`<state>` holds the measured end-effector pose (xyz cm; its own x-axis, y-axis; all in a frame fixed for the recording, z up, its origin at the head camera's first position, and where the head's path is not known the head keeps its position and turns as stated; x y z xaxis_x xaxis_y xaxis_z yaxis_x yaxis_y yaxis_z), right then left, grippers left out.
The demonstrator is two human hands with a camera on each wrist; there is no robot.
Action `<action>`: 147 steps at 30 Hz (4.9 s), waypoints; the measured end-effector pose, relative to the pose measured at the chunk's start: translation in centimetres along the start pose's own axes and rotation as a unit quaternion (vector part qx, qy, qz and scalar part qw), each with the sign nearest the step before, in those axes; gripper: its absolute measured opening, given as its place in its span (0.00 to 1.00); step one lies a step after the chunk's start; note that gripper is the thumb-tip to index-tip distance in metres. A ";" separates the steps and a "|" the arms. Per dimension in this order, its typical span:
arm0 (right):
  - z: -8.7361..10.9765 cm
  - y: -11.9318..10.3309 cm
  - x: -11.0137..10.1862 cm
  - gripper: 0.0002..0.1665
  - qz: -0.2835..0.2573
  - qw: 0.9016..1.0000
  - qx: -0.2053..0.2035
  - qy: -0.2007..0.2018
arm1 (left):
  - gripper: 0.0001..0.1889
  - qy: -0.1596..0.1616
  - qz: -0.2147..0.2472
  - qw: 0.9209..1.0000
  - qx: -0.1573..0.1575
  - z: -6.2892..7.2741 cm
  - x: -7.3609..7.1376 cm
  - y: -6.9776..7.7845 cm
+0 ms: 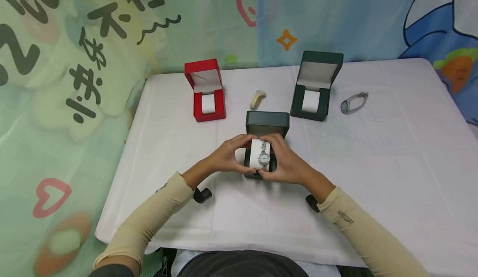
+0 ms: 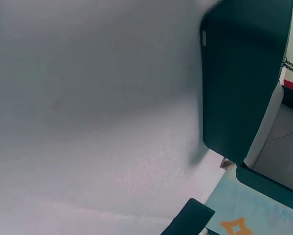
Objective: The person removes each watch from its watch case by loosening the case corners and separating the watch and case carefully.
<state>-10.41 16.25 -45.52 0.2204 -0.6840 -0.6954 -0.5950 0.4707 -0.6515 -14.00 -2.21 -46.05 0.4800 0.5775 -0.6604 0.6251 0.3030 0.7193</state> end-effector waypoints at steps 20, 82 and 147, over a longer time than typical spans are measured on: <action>-0.2 -0.3 -0.2 0.55 -0.024 0.999 0.030 -0.021 | 0.41 -0.007 -0.007 1.000 -0.021 0.3 -0.1 0.0; -2.3 -2.2 1.5 0.51 -0.019 0.976 0.207 -0.067 | 0.43 0.003 -0.026 0.997 -0.069 0.1 -0.6 -0.8; -0.9 -0.1 -0.8 0.46 -0.126 0.990 0.049 -0.031 | 0.41 -0.025 0.026 0.997 -0.066 0.5 -1.2 -1.2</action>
<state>-11.21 16.28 -44.61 0.4010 -0.7521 -0.5230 -0.4379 0.3441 -0.8306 -15.00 -3.61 -46.20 0.5414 0.5574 -0.6294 0.5135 0.3736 0.7725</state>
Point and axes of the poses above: each hand's wrist, its own z-axis away from the middle knuckle, its own x-axis out of the palm, y = z × x, the point moved 2 cm from there along -z, towards the middle knuckle, and after that the axes turned 3 degrees about -z, right-handed, at the moved point
